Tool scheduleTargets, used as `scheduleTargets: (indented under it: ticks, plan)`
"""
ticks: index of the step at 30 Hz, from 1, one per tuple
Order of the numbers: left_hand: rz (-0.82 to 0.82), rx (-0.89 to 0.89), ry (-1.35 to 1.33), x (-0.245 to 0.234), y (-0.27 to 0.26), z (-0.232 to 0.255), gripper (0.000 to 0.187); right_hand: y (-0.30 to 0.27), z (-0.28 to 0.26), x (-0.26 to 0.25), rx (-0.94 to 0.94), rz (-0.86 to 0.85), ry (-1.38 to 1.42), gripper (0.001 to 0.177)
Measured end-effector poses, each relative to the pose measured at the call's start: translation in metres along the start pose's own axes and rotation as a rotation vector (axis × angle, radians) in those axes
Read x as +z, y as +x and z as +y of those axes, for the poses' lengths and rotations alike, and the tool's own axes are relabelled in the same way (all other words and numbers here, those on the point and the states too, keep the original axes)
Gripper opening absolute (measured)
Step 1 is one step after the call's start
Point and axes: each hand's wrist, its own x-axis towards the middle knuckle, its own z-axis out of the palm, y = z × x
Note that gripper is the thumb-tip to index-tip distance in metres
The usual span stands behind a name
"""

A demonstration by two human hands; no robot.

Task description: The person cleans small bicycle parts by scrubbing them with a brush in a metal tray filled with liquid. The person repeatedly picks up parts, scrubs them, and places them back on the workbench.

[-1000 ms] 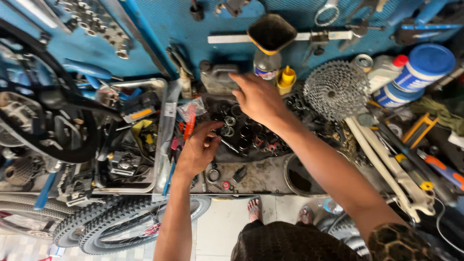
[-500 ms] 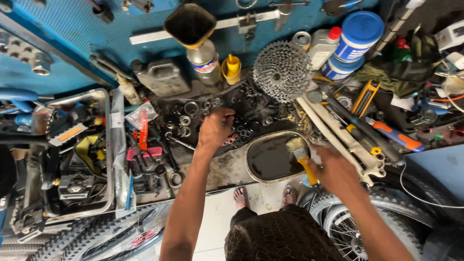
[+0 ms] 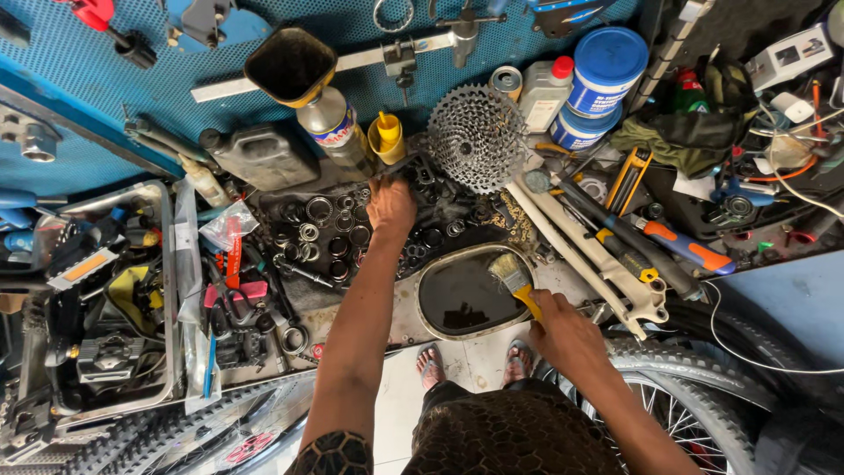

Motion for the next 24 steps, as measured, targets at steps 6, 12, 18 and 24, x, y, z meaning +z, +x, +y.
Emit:
scheduleTargets:
  ticks: [6,12,18,24]
  plan:
    - [-0.11,-0.12,0.004,-0.001,0.008,0.001,0.036,-0.002,0.001,-0.018,-0.155,0.268,0.148,0.04]
    - [0.057,0.023,-0.419,-0.012,-0.018,-0.01,0.026,0.005,-0.007,-0.038,-0.189,0.303,0.532,0.031]
    - [-0.234,-0.123,-1.383,-0.026,-0.082,0.003,0.026,0.033,-0.006,-0.036,-0.364,0.177,0.422,0.035]
    - [-0.334,-0.239,-1.461,-0.014,-0.149,0.02,0.026,0.059,0.009,-0.017,-0.403,0.08,0.266,0.028]
